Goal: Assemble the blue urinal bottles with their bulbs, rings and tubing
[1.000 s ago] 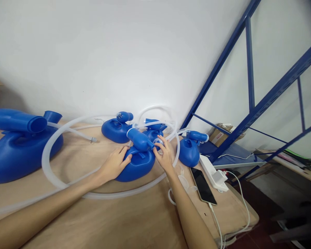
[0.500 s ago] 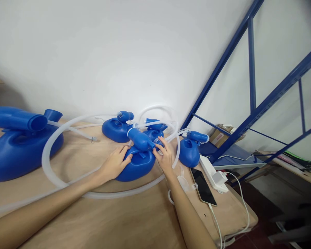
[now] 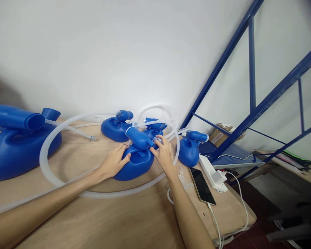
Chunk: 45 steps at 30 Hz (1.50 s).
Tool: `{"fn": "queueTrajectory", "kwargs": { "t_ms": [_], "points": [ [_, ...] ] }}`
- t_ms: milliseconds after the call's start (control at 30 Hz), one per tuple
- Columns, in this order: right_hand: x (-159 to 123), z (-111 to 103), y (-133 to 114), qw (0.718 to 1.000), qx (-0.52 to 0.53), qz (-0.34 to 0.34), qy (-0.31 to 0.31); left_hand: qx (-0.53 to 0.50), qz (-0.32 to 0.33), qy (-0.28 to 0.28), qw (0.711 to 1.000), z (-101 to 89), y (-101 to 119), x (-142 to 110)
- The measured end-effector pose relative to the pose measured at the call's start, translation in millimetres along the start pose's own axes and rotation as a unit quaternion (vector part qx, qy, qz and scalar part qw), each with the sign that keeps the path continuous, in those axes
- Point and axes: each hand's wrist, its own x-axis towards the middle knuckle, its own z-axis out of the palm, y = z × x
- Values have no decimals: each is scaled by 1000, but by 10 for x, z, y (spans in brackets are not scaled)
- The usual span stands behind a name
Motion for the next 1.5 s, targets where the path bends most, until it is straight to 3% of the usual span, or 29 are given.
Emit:
{"fn": "queueTrajectory", "kwargs": {
  "t_ms": [133,533,867,1133,1500],
  "points": [
    [79,-10,-39,999,-2,14,-36,3,-6,2,1000,-3,10,0],
    [220,41,51,995,66,-35,-71,9,5,1,1000,4,14,-18],
    [107,45,271,989,121,-80,-38,-4,15,24,1000,27,28,-32],
    [86,-2,233,990,90,-102,-42,6,14,26,1000,44,4,-48],
    [26,77,177,992,79,-91,23,-1,10,23,1000,39,20,-61]
  ]
}}
